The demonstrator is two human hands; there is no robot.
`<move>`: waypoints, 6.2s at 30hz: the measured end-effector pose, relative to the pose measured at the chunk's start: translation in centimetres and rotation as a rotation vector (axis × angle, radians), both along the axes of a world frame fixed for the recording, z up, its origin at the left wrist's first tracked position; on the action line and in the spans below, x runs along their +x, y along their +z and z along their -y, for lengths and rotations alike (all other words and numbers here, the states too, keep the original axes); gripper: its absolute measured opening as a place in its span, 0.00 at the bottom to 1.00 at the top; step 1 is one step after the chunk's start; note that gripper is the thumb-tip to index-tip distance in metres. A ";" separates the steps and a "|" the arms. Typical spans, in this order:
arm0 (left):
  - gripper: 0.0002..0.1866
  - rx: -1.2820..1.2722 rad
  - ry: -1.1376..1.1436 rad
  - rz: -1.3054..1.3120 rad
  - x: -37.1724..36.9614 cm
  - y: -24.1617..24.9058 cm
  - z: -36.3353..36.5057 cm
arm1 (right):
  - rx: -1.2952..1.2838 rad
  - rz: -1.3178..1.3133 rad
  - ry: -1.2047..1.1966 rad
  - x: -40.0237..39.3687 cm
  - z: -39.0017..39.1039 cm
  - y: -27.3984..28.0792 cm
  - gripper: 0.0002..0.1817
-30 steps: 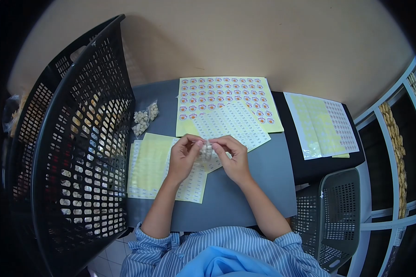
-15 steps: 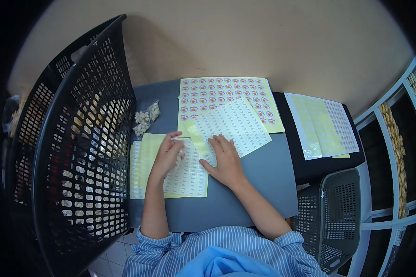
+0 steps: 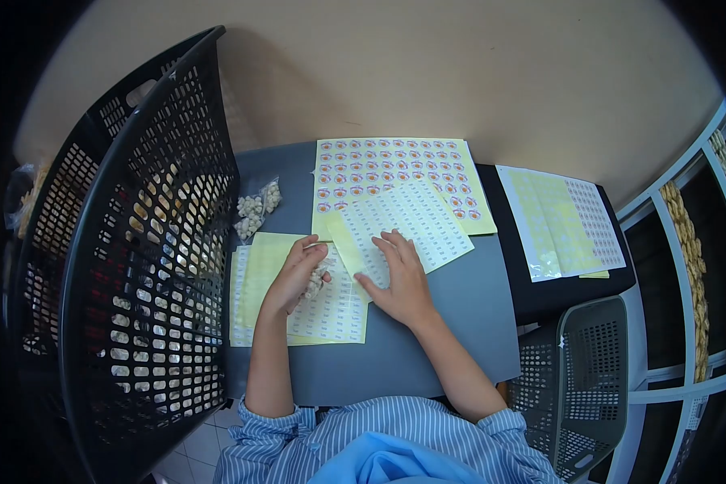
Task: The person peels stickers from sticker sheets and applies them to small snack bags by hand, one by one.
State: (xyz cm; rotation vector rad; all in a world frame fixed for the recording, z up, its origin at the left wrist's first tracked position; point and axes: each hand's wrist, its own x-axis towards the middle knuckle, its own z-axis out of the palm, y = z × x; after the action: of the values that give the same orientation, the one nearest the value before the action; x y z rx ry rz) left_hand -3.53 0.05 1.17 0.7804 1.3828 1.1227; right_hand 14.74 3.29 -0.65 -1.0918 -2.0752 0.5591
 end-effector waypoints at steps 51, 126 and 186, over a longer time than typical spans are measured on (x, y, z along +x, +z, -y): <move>0.22 0.033 -0.252 0.735 1.3 -1.1 -0.5 | 0.018 -0.211 0.178 1.2 -1.5 0.4 0.17; 0.13 -0.021 -0.153 0.101 0.0 -0.6 0.1 | -0.403 -0.544 0.005 0.6 -1.6 -0.2 0.12; 0.27 0.479 0.004 -0.260 4.5 0.0 0.3 | -0.202 -0.492 0.028 0.4 -0.8 0.6 0.05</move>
State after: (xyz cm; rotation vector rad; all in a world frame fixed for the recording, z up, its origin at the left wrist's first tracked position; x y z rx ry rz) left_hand 0.98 -0.28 1.14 1.3045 1.3386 1.4162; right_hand 15.14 4.06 -0.10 -0.9210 -1.6312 0.9626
